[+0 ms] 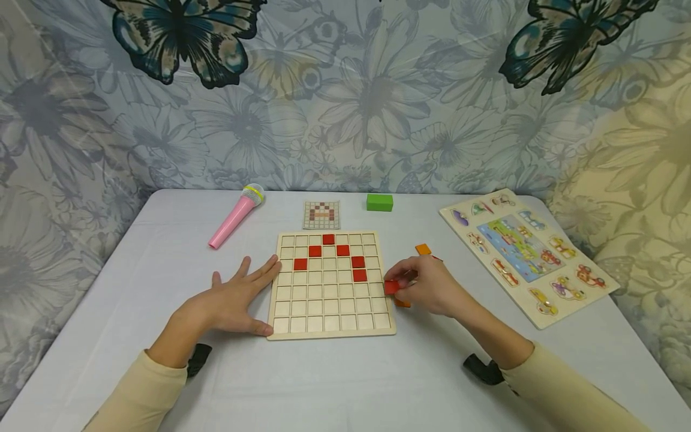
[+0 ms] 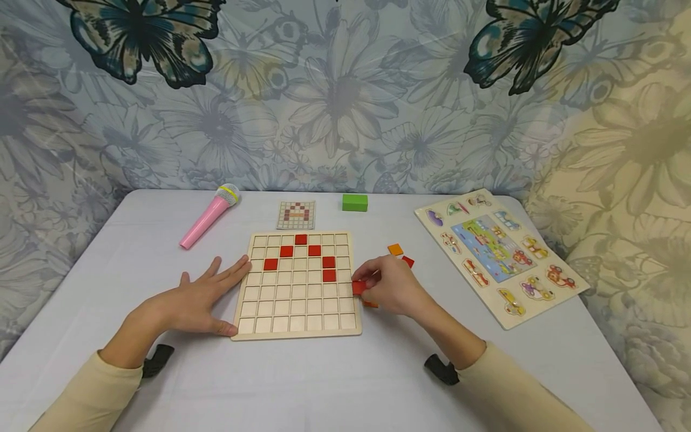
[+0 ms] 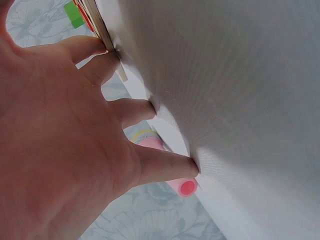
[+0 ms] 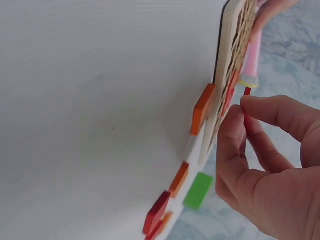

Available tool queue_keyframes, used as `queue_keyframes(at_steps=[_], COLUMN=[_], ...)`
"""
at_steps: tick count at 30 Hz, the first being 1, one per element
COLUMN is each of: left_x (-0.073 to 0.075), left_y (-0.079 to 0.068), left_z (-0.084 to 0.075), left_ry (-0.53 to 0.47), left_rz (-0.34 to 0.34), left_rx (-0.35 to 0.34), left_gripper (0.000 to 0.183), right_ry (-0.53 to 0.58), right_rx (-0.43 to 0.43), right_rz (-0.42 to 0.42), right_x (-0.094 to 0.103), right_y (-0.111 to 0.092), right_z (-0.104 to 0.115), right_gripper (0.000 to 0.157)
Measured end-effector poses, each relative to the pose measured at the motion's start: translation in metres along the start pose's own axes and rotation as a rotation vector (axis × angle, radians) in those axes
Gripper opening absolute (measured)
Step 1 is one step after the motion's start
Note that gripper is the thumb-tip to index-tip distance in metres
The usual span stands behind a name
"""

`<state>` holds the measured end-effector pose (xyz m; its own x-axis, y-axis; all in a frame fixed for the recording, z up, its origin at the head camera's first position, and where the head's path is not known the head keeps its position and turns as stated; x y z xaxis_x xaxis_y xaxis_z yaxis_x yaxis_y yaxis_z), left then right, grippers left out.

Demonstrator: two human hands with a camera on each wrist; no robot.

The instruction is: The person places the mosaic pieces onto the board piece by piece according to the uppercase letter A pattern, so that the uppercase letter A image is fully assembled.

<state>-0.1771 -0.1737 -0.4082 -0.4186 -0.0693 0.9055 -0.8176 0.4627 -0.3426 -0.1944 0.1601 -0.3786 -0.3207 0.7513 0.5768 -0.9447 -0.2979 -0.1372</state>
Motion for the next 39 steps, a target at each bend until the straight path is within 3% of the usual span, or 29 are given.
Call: queue_keyframes(at_steps=[8,24,39], left_x=[0.000,0.001,0.001], left_y=[-0.001,-0.001,-0.001], left_z=[0.000,-0.001,0.001], left_ry=[0.004,0.012,0.004], left_rz=[0.000,0.001,0.003], left_rx=[0.002,0.001,0.001], left_gripper=[0.121,0.121,0.122], right_ry=[0.032,-0.014,0.020], right_rx=[-0.023,0.011,0.036], right_rz=[0.026,0.055,0.134], right_x=[-0.013,-0.036,-0.074], right_y=[0.016,0.044,0.068], right_z=[0.009,0.034,0.060], right_gripper=[0.025,0.026,0.027])
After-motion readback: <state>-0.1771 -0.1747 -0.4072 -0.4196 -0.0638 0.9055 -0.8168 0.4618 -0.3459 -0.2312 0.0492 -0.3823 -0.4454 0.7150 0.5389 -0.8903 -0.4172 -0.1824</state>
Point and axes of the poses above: each hand's wrist, its own y-axis towards the middle knuckle, its own x-axis out of the back of the hand, z = x × y, the point moved 7 cm from there along y, towards the middle knuckle, and after that the axes turned 9 degrees about y, right-handed, at the moved point
